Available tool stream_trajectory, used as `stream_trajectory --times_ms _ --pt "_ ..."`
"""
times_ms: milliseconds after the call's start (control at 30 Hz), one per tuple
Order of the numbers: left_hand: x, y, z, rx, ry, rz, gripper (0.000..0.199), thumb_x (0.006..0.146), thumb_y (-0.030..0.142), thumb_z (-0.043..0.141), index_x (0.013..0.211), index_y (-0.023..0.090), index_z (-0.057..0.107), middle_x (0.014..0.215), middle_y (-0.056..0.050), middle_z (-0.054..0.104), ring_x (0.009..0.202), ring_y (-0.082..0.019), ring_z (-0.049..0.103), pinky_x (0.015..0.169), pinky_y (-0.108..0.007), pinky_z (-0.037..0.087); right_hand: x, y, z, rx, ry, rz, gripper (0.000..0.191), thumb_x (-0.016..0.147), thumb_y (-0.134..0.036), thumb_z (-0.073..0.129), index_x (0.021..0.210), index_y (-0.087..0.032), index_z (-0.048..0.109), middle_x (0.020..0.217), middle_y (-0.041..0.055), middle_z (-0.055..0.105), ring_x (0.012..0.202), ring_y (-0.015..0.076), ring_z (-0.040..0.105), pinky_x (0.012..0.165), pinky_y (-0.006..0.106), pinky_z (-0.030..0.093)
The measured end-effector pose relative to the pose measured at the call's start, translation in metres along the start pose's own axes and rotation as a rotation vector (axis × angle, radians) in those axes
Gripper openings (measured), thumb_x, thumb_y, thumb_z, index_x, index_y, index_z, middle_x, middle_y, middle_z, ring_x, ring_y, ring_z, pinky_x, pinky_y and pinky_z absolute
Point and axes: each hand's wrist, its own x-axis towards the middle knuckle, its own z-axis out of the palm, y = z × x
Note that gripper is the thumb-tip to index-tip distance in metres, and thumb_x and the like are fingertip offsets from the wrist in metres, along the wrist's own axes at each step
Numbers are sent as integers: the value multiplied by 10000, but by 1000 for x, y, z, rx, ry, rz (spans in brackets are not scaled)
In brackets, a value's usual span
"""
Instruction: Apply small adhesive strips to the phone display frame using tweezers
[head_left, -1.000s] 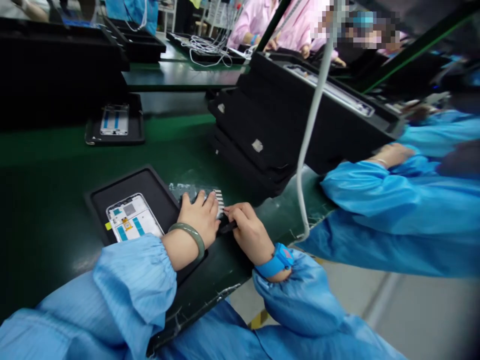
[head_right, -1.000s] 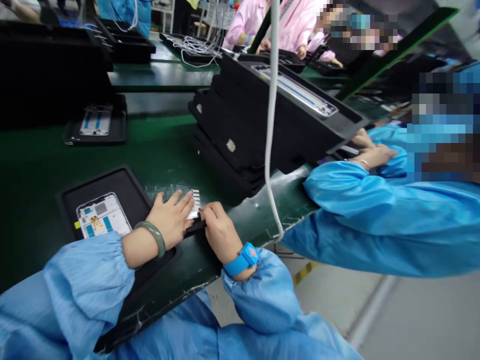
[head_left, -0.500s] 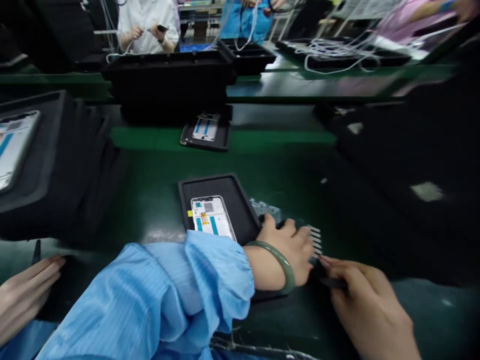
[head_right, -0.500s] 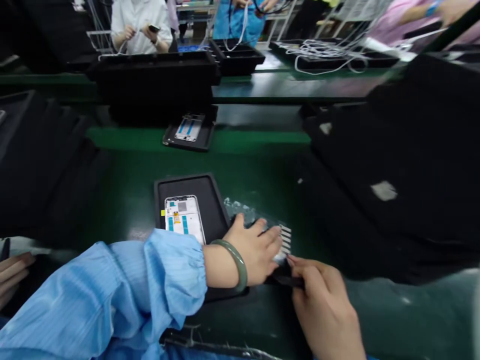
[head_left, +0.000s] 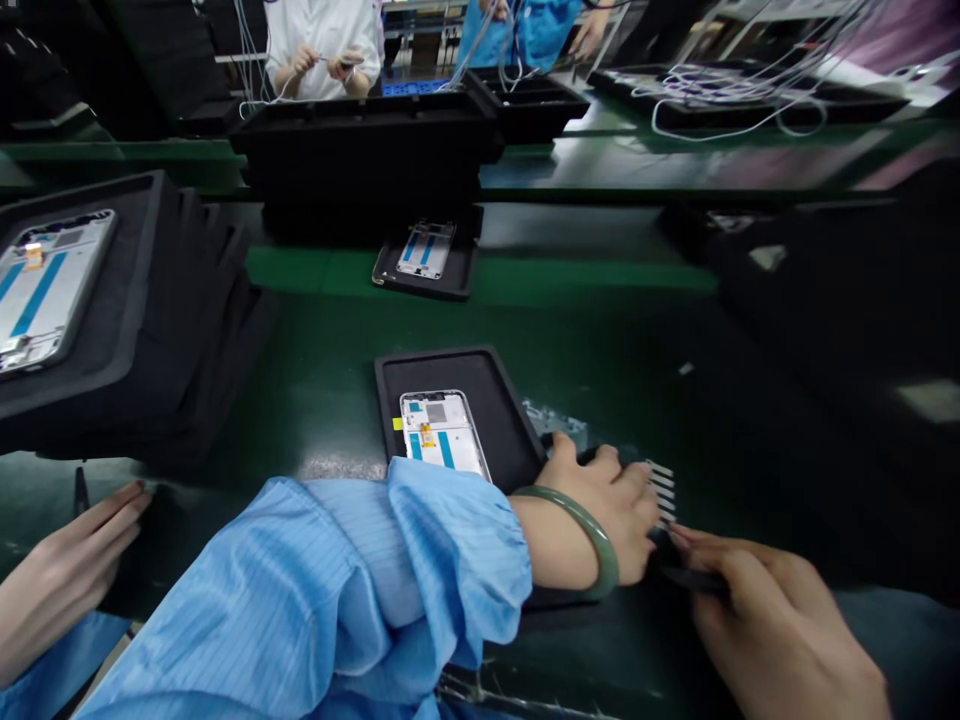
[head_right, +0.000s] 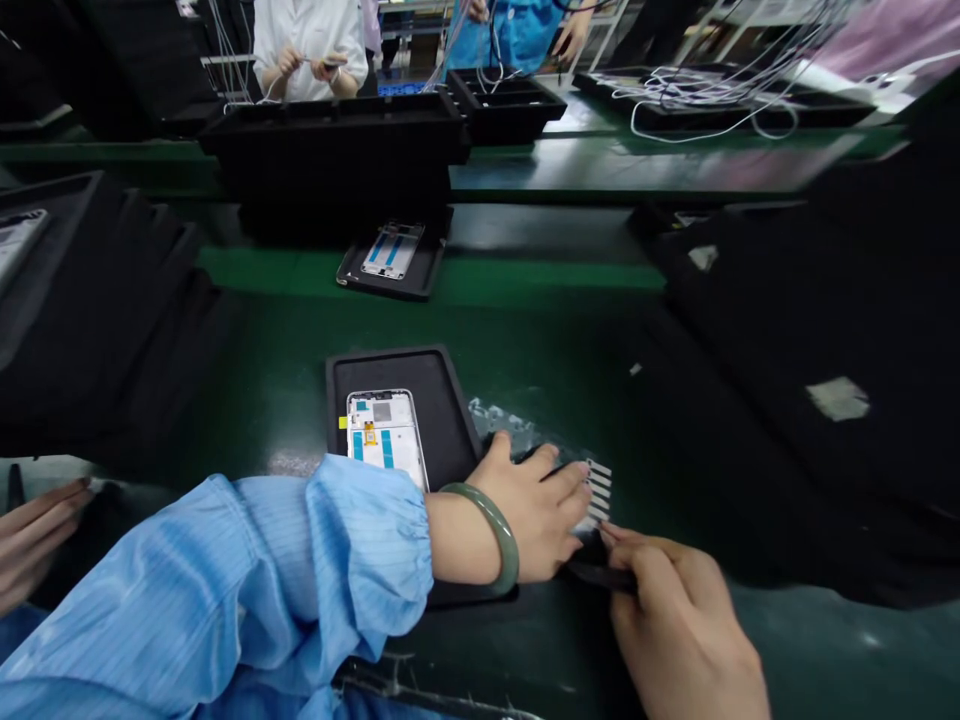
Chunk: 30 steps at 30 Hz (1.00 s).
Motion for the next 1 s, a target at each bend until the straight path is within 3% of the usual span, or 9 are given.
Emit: stream_trajectory --times_ms 200,400,733,1000 --pt "1 2 2 4 -6 3 451 912 381 294 1299 229 469 1451 19 349 1258 -278 310 952 -489 329 0 6 2 53 48 42 89 785 -194 482 757 -267 439 763 43 581 665 192 610 543 306 498" --pt "2 -1 5 -22 -16 47 468 923 295 217 1301 164 460 1451 -45 346 1245 -294 333 945 -537 322 3 0 1 175 40 180 119 846 -241 459 730 -267 453 776 43 572 706 211 605 610 336 488" --pt "7 -2 8 -62 -44 72 489 913 301 219 1323 136 427 1461 -65 324 1258 -313 313 943 -595 332 -3 1 4 191 78 180 123 820 -237 500 718 -273 443 775 46 581 725 224 613 603 353 496" --pt "5 -2 1 -56 -91 68 472 920 309 253 1338 145 396 1460 -50 327 1260 -293 306 955 -575 331 3 4 1 148 71 83 123 839 -260 485 721 -256 454 745 48 590 670 181 618 582 316 520"
